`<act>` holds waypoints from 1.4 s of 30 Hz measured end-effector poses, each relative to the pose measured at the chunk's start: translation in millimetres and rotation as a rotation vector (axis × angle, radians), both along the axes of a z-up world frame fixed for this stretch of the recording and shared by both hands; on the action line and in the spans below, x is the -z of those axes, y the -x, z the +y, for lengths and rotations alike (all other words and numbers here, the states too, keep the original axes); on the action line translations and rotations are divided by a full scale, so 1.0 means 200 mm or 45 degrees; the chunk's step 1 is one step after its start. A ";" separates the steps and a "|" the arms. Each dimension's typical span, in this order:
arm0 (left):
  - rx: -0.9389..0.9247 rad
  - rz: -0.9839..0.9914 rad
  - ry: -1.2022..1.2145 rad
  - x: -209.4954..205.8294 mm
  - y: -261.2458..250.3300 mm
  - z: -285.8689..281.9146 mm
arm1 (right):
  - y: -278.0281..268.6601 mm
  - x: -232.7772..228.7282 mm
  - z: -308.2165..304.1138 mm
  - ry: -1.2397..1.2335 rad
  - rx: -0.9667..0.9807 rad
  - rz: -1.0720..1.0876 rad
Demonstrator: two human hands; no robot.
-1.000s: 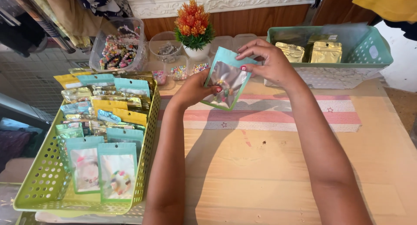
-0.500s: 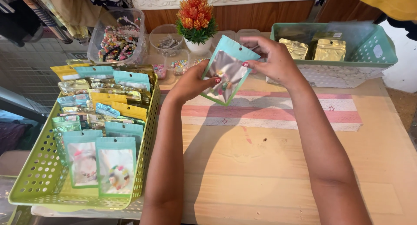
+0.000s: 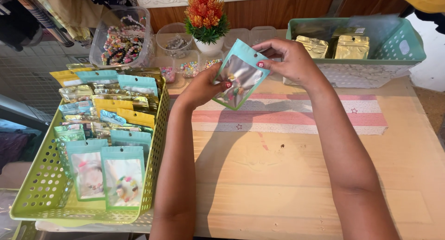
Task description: Packaging handmade bracelets and loose beads into small plastic bags for sale.
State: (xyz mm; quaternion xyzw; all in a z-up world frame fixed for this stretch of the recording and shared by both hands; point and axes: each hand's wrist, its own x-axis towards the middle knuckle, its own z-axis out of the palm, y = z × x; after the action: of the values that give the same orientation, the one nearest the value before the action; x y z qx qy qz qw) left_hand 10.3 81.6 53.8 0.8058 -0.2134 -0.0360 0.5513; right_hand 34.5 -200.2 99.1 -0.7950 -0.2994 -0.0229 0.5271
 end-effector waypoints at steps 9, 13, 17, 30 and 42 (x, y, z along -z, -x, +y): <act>-0.024 0.036 0.052 0.01 -0.01 0.03 | 0.13 -0.14 0.07 0.356 0.095 -0.482; -0.004 0.055 0.092 -0.03 0.00 0.02 | 0.08 -0.10 0.06 0.209 0.067 -0.382; -0.131 0.065 0.030 -0.05 0.00 -0.01 | 0.05 -0.07 0.05 0.098 0.141 -0.100; -0.267 -0.006 -0.186 -0.14 0.06 -0.04 | 0.05 -0.05 0.13 0.272 0.250 -0.235; -0.130 0.098 0.473 -0.14 0.03 -0.06 | 0.08 -0.04 0.16 0.305 0.235 0.177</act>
State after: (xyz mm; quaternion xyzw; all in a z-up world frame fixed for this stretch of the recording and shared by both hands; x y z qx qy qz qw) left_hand 3.4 69.6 81.5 0.6980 -0.1540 0.0012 0.6994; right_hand 18.2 -167.6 107.7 -0.8759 -0.1885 0.0199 0.4436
